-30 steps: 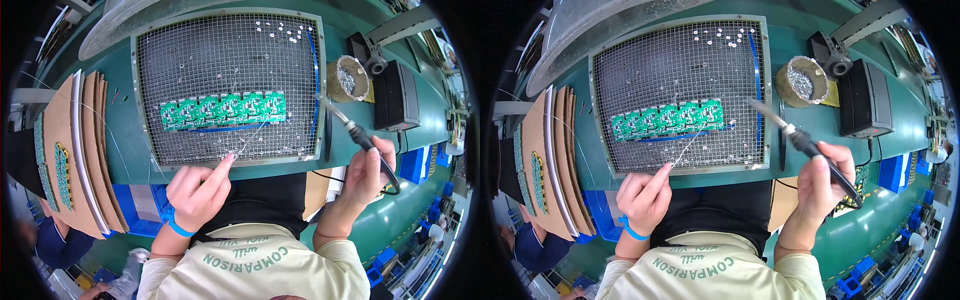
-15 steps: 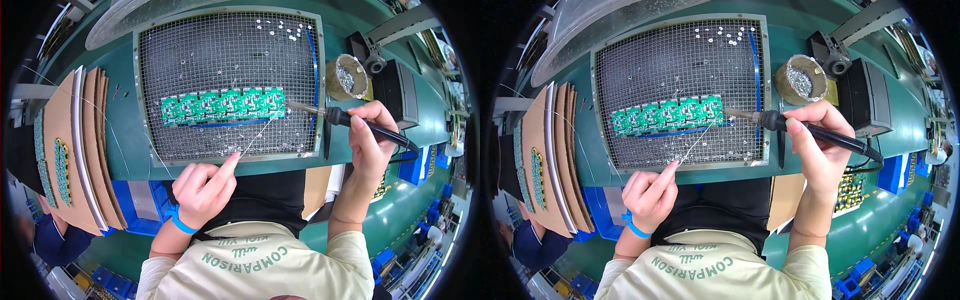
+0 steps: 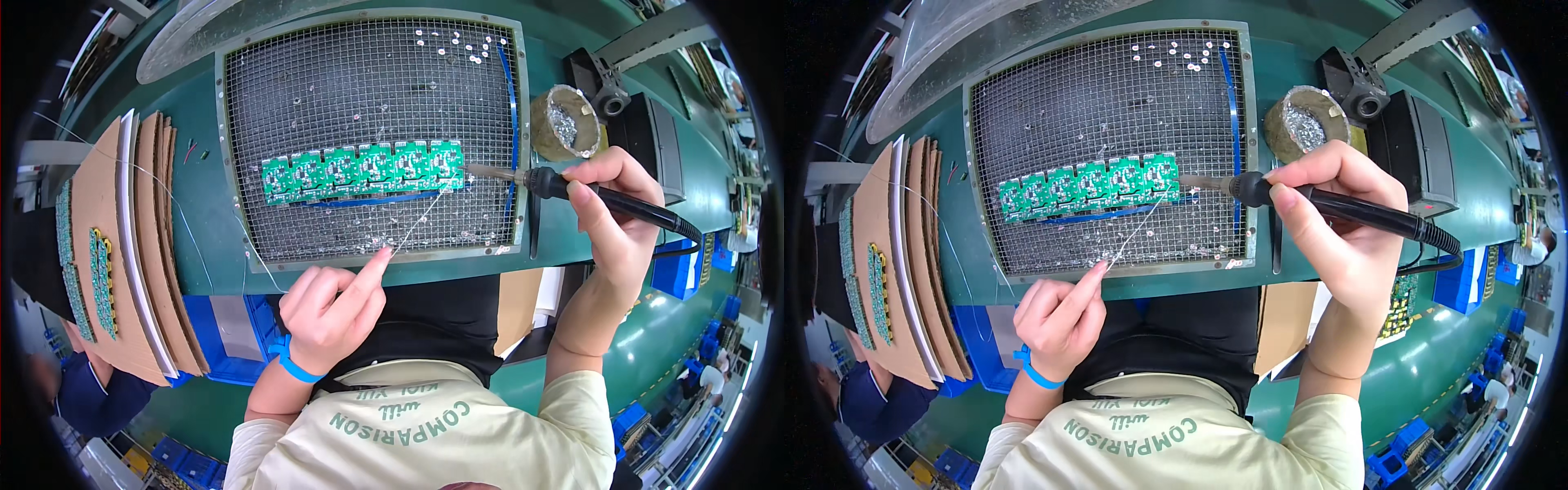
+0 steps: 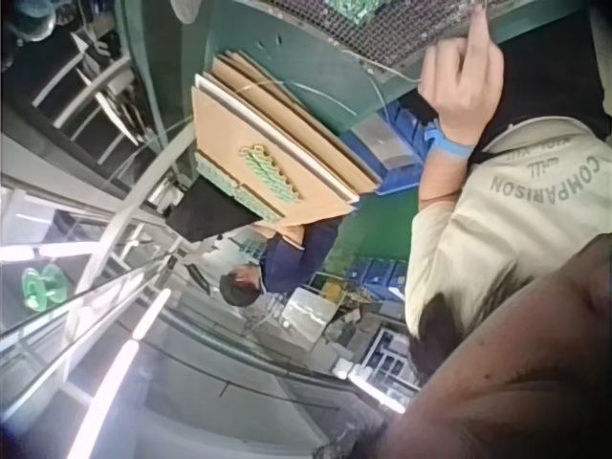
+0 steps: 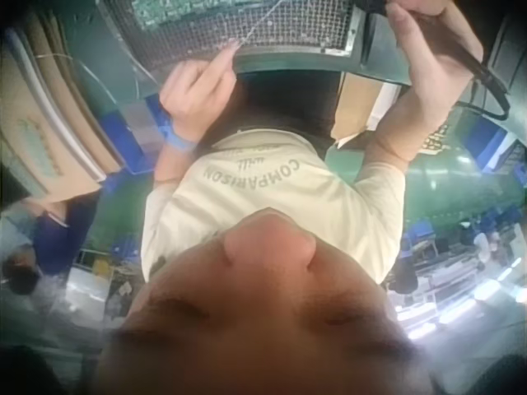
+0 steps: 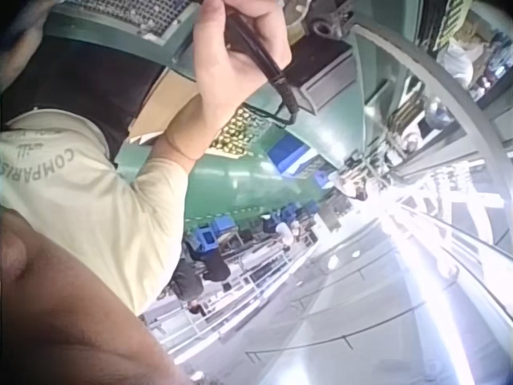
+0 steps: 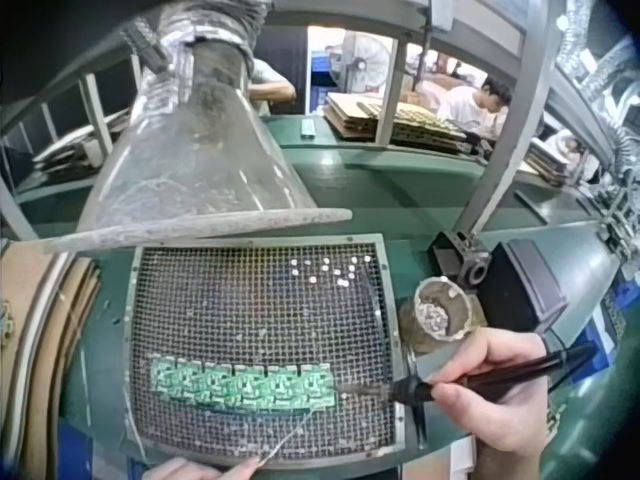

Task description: Soldering electronic components onto several printed circuit boards at a manual assembly station.

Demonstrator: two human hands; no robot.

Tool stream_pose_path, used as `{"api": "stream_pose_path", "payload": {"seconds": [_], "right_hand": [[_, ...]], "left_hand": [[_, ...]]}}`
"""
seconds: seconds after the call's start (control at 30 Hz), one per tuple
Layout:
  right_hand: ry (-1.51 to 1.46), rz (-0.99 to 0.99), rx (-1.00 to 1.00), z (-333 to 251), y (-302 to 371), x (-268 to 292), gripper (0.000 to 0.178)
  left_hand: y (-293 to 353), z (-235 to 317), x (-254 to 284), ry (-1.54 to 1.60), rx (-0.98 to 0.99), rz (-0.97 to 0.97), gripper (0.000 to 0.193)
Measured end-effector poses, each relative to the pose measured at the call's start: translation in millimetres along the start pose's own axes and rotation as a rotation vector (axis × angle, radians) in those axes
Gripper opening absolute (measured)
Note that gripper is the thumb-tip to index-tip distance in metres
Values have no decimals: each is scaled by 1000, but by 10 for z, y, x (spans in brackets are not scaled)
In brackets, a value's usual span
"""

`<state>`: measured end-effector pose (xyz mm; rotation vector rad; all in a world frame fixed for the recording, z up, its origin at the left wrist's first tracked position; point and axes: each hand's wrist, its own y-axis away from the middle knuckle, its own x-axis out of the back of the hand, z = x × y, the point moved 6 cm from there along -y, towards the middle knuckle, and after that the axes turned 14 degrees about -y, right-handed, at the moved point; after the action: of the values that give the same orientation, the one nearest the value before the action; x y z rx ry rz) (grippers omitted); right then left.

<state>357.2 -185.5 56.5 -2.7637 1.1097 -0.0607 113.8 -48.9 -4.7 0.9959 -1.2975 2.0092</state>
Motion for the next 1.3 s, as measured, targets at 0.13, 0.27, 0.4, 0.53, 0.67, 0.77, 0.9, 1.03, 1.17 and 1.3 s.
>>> {"api": "stream_pose_path", "payload": {"seconds": [0.13, 0.27, 0.4, 0.53, 0.67, 0.77, 0.9, 1.03, 1.17, 1.3], "right_hand": [[30, -26, 22, -12, 5, -3, 8], [-7, 19, 96, 20, 83, 118, 10], [-301, 222, 224, 271, 268, 218, 21], [-604, 406, 199, 575, 358, 21, 33], [-444, 442, 171, 756, 368, -240, 34], [-381, 468, 218, 817, 395, -229, 31], [-416, 478, 275, 862, 449, -206, 31], [-367, 478, 294, 880, 486, -205, 30], [-313, 468, 299, 872, 487, -206, 29], [-313, 463, 292, 861, 486, -210, 29]], "left_hand": [[36, -36, 74, -38, 12, 20, 48], [52, -83, 149, -56, 51, 56, 45], [52, -118, 200, -69, 113, 70, 41], [-12, -106, 213, -87, 113, 106, 41], [-106, 5, 145, -81, 46, 120, 41], [-134, 51, 115, -58, 16, 135, 43], [-161, 15, 126, -60, 48, 119, 42], [-257, 41, 62, -50, 23, 133, 41], [-269, 59, 9, -82, -12, 150, 42], [-217, 0, 47, -113, 16, 177, 41]]}}
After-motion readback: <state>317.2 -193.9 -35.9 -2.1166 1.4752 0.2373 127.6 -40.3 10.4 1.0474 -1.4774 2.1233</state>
